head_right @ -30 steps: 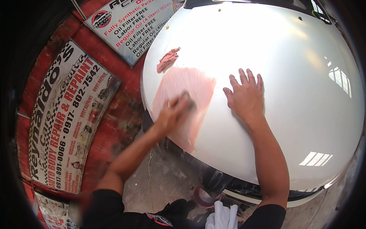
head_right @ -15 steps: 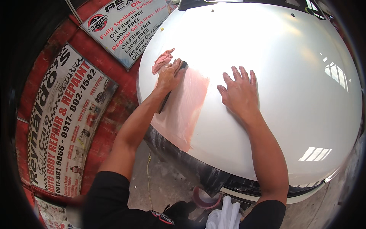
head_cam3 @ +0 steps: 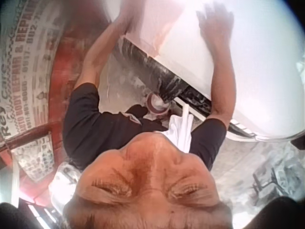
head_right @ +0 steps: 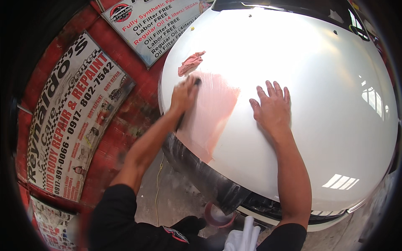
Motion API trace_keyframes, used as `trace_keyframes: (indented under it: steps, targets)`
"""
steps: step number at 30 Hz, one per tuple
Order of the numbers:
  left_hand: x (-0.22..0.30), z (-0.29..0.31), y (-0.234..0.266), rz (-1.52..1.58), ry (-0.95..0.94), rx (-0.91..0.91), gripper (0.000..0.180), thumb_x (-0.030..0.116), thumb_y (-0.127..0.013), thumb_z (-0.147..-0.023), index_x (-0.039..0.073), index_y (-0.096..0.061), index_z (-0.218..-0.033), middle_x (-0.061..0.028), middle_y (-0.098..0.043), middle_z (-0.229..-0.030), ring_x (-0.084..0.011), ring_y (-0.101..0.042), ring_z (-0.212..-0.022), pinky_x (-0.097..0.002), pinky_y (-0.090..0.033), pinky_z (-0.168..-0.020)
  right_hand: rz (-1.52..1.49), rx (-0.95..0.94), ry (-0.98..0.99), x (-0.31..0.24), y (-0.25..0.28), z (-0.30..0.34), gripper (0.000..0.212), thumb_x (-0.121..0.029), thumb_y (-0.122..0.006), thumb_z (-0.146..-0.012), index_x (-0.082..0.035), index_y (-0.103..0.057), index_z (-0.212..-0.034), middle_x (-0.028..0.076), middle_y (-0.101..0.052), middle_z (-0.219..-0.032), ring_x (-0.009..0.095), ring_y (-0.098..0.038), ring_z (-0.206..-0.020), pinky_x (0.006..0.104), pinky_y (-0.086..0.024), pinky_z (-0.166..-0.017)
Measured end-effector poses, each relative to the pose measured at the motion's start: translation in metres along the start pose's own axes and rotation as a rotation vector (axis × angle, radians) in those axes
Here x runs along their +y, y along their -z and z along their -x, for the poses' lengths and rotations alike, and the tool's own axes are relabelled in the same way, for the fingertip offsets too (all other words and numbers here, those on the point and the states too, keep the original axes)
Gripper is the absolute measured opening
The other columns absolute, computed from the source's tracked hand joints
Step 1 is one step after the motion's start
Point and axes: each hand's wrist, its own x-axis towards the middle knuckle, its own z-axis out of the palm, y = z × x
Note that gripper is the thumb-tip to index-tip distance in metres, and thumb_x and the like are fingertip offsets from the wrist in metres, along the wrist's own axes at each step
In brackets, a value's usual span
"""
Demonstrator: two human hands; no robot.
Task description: The person sands a pink filler patch on the hood of a white car using a sanding block. They repeatedly dip the block into a bucket of water and continue sanding the same area.
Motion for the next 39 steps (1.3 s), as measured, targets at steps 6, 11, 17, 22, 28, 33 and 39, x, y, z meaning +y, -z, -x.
trace_keyframes:
  steps: [6, 11, 17, 22, 28, 33, 39]
  targets:
    - [0.018, 0.107, 0.006, 0.071, -0.239, 0.049, 0.051, 0.024, -0.065, -0.099, 0.006, -0.058, -0.147, -0.0256, -0.065, -0.139, -0.0488, -0.059, -0.122, -0.0551, -0.044, -0.109, 0.043, 0.017, -0.022, 0.005, 0.013, -0.01, 0.05, -0.039, -0.061, -0.104, -0.011, -0.063, -0.146, 0.015, -0.052, -0.159, 0.032, -0.037, -0.154, 0.055, -0.02, -0.13]
    - [-0.027, -0.023, 0.005, -0.07, 0.154, -0.008, 0.053, 0.031, -0.062, -0.101, 0.003, -0.059, -0.146, -0.0237, -0.07, -0.129, -0.0417, -0.065, -0.114, -0.0498, -0.047, -0.101, -0.008, -0.003, 0.002, -0.014, 0.004, -0.01, 0.051, -0.039, -0.061, -0.104, -0.011, -0.063, -0.146, 0.015, -0.051, -0.16, 0.033, -0.037, -0.154, 0.0554, -0.02, -0.129]
    - [0.028, 0.121, 0.0, 0.175, -0.273, 0.036, 0.056, 0.022, -0.071, -0.096, 0.005, -0.059, -0.148, -0.0233, -0.064, -0.143, -0.0422, -0.061, -0.128, -0.0545, -0.045, -0.106, 0.06, 0.009, -0.047, 0.008, 0.011, -0.014, 0.051, -0.039, -0.061, -0.104, -0.011, -0.063, -0.146, 0.016, -0.05, -0.16, 0.033, -0.037, -0.154, 0.0555, -0.02, -0.129]
    - [-0.038, -0.051, 0.007, -0.032, 0.049, 0.037, 0.055, 0.032, -0.064, -0.099, 0.005, -0.059, -0.147, -0.0234, -0.066, -0.139, -0.0419, -0.062, -0.127, -0.0528, -0.049, -0.104, -0.043, 0.0, 0.029, -0.028, 0.007, -0.012, 0.05, -0.039, -0.061, -0.104, -0.011, -0.063, -0.146, 0.016, -0.05, -0.161, 0.034, -0.036, -0.155, 0.0553, -0.02, -0.129]
    - [0.056, 0.121, 0.0, 0.191, -0.314, -0.027, 0.06, 0.018, -0.076, -0.091, 0.007, -0.06, -0.148, -0.0237, -0.062, -0.146, -0.0439, -0.062, -0.128, -0.0523, -0.046, -0.109, 0.054, -0.013, -0.048, 0.01, 0.007, -0.007, 0.051, -0.04, -0.061, -0.104, -0.012, -0.063, -0.146, 0.015, -0.05, -0.161, 0.033, -0.035, -0.155, 0.055, -0.02, -0.129]
    - [0.016, -0.032, 0.01, 0.028, -0.129, -0.062, 0.058, 0.027, -0.067, -0.099, 0.004, -0.055, -0.15, -0.0186, -0.066, -0.142, -0.0406, -0.063, -0.127, -0.0505, -0.047, -0.11, 0.004, 0.004, 0.006, -0.016, 0.002, -0.01, 0.05, -0.041, -0.06, -0.104, -0.013, -0.064, -0.146, 0.014, -0.051, -0.16, 0.031, -0.037, -0.155, 0.0544, -0.02, -0.13]
    - [0.083, 0.087, -0.008, 0.214, -0.395, 0.054, 0.055, 0.018, -0.072, -0.093, 0.004, -0.062, -0.145, -0.024, -0.066, -0.14, -0.0426, -0.065, -0.124, -0.0504, -0.05, -0.102, 0.053, 0.005, -0.029, 0.014, 0.001, -0.007, 0.05, -0.04, -0.059, -0.105, -0.013, -0.063, -0.146, 0.015, -0.052, -0.16, 0.031, -0.038, -0.154, 0.0537, -0.02, -0.129]
